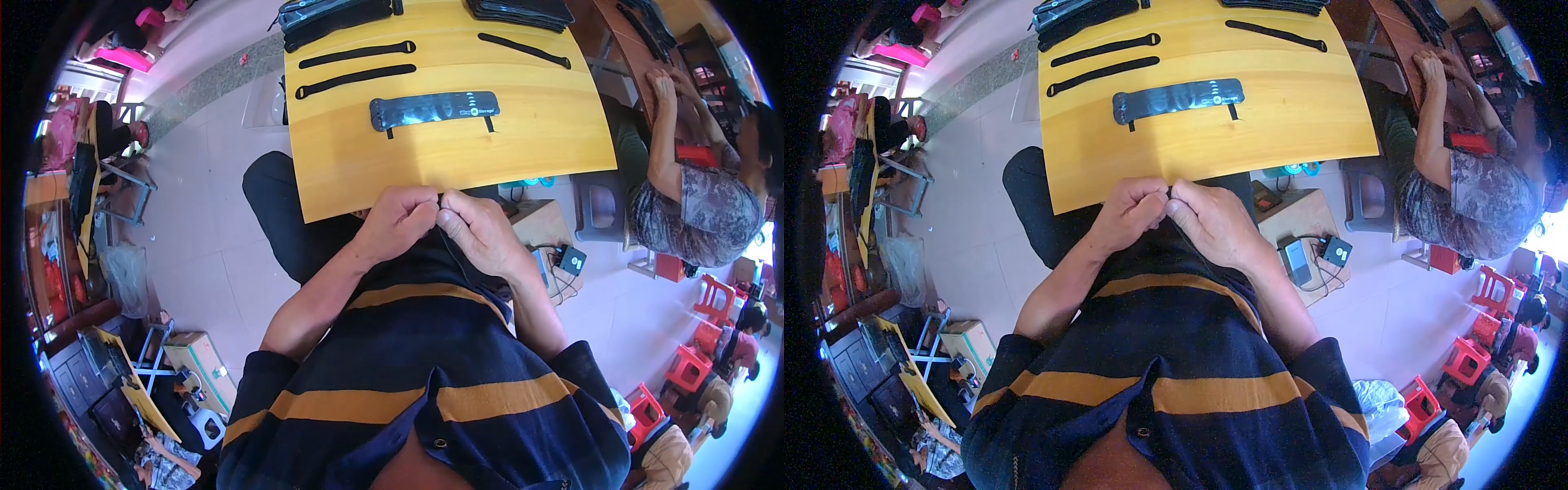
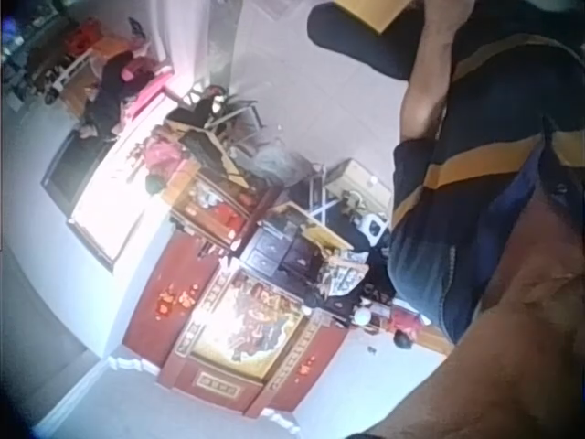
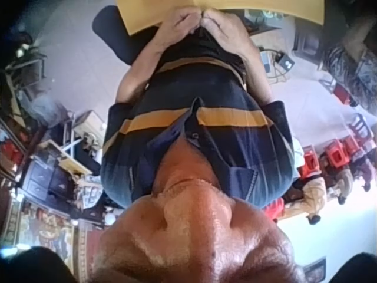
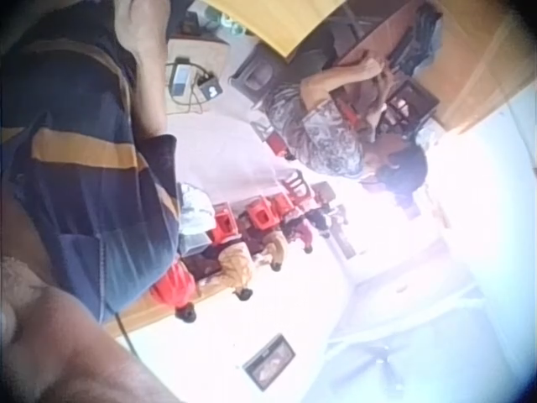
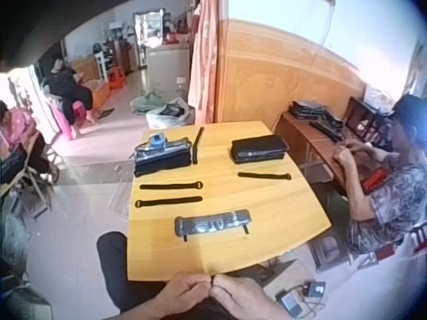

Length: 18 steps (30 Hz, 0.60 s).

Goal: Assembling black velcro straps and plastic buckles onto a central textile base.

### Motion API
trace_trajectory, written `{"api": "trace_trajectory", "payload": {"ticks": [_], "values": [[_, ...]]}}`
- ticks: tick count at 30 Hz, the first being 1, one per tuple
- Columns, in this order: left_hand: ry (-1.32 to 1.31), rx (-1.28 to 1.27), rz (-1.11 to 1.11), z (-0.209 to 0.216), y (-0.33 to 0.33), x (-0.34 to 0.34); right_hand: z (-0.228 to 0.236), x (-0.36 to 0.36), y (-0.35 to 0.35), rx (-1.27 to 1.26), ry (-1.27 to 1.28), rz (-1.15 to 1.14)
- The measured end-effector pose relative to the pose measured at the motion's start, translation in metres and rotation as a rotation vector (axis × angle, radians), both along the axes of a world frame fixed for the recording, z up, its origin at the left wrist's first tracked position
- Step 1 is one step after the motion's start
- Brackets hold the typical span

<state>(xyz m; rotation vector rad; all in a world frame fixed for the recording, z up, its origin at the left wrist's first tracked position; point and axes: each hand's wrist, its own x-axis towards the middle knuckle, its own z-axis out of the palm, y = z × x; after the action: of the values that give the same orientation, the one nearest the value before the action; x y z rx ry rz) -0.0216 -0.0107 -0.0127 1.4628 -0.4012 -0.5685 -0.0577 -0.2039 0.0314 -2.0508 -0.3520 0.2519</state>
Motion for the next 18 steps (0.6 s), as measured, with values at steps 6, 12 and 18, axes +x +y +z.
{"api": "trace_trajectory", "payload": {"ticks": [6, 12, 18], "values": [[-0.189, 0.067, 0.062, 0.009, 0.001, -0.002, -0.001, 0.003, 0.006, 0.044, -0.06, -0.046], [-0.165, 0.023, -0.004, 0.014, 0.007, 0.005, -0.002, 0.005, 0.008, 0.149, -0.091, -0.079], [0.034, -0.138, 0.048, 0.009, 0.0, -0.001, -0.011, 0.005, 0.019, 0.26, -0.134, -0.179]]}}
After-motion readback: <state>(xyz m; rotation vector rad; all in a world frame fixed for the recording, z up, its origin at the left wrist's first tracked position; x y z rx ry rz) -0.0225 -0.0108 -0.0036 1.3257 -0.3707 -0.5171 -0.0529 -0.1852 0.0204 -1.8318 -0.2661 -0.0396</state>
